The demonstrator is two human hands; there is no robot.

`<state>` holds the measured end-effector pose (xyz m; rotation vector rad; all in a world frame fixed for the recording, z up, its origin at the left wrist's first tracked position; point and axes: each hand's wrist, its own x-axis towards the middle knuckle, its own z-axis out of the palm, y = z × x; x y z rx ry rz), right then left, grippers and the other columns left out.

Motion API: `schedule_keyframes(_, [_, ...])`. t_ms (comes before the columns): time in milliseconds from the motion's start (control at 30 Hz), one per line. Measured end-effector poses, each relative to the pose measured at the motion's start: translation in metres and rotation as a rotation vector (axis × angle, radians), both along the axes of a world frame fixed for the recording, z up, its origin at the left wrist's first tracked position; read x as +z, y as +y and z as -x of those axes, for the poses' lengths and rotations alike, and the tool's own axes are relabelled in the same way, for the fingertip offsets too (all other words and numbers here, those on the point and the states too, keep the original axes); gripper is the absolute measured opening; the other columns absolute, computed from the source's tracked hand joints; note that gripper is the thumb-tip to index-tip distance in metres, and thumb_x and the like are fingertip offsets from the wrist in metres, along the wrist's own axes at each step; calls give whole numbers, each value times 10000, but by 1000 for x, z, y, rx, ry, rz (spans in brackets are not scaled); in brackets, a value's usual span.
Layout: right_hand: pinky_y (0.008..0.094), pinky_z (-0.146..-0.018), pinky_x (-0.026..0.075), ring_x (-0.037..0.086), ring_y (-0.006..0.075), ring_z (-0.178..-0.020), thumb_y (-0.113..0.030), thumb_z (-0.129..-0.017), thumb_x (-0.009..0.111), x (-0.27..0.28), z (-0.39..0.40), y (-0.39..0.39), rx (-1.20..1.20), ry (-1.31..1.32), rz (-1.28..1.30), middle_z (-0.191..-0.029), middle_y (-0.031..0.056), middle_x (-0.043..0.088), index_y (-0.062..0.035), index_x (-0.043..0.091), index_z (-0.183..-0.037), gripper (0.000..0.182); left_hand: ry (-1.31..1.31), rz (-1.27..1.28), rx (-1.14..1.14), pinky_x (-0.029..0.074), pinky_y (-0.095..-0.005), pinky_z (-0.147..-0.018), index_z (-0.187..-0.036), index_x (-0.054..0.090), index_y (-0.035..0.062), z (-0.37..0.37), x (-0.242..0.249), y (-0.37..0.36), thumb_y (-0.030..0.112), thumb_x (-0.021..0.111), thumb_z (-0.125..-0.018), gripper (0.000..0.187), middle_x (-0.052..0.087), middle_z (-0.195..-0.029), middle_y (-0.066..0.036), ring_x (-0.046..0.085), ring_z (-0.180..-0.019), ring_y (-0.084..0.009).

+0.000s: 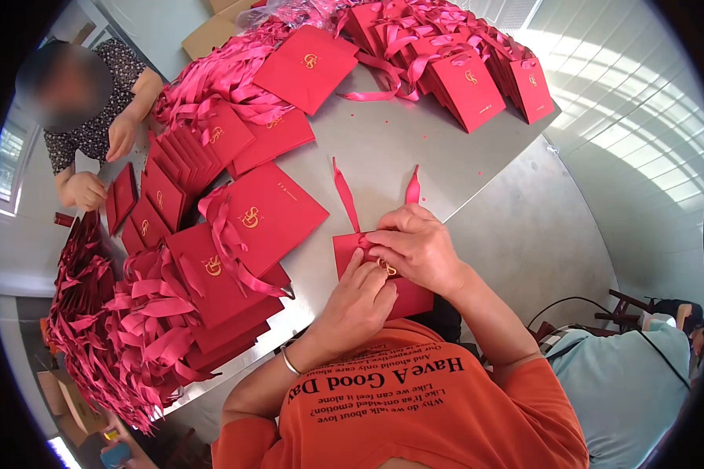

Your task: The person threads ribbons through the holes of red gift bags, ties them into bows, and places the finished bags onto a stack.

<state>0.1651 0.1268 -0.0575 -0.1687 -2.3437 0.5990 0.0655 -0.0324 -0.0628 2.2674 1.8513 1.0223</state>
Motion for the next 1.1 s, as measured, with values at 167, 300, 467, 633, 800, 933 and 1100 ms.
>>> schedule_keyframes(167, [343, -706, 519, 632, 228, -817, -86, -649, 843, -6, 8, -1, 16, -21, -34, -917, 24, 658, -90, 745, -881, 252, 12, -48, 20, 489, -509, -1023, -874, 609, -6, 3, -1, -1, 38, 755, -750, 197, 549, -914, -143, 597, -952, -334])
schedule_keyframes(300, [349, -761, 510, 633, 220, -827, -67, -686, 826, -9, 8, 3, 74, 5, -12, -920, 24, 662, -84, 734, -883, 218, -17, -57, 66, 501, -500, -1007, -880, 608, -11, 3, -2, 0, 57, 774, -727, 235, 538, -909, -144, 593, -949, -343])
schedule_keyframes(467, [362, -835, 498, 634, 246, -877, -48, -739, 800, -8, -2, 12, 49, 10, 142, -968, 52, 686, -67, 736, -915, 188, -20, -33, 57, 494, -507, -1014, -978, 618, -32, 3, -1, 1, 122, 809, -710, 364, 539, -982, -168, 586, -990, -367])
schedule_keyframes(633, [367, -866, 496, 633, 271, -938, -36, -758, 780, -2, -22, 53, -13, -83, 151, -1033, 74, 696, -67, 743, -954, 202, 94, 161, 20, 305, -595, -1144, -1272, 554, -59, -4, 13, -5, 290, 700, -818, 591, 540, -1231, -246, 520, -1203, -397])
schedule_keyframes(800, [355, -845, 524, 636, 246, -946, -14, -781, 741, 6, -22, 72, 191, -279, 17, -1073, 46, 662, -109, 750, -1018, 255, 524, 165, 86, 257, -609, -1157, -1386, 479, -78, -15, -9, -11, 259, 484, -914, 580, 508, -1328, -268, 470, -1296, -418])
schedule_keyframes(933, [356, -836, 537, 635, 240, -941, -35, -783, 749, 12, -14, 79, 228, -328, -20, -1034, 45, 646, -102, 732, -972, 201, 467, 217, 42, 260, -597, -1164, -1422, 412, -114, -7, -8, -16, 218, 454, -913, 609, 451, -1409, -317, 393, -1382, -451])
schedule_keyframes(1100, [391, -852, 528, 631, 273, -941, -79, -758, 769, 4, -7, 83, 183, -223, -248, -1001, 40, 637, -111, 670, -851, 139, 339, 211, 31, 232, -603, -1175, -1418, 388, -136, -2, -11, -22, 174, 493, -880, 630, 365, -1477, -363, 345, -1412, -486])
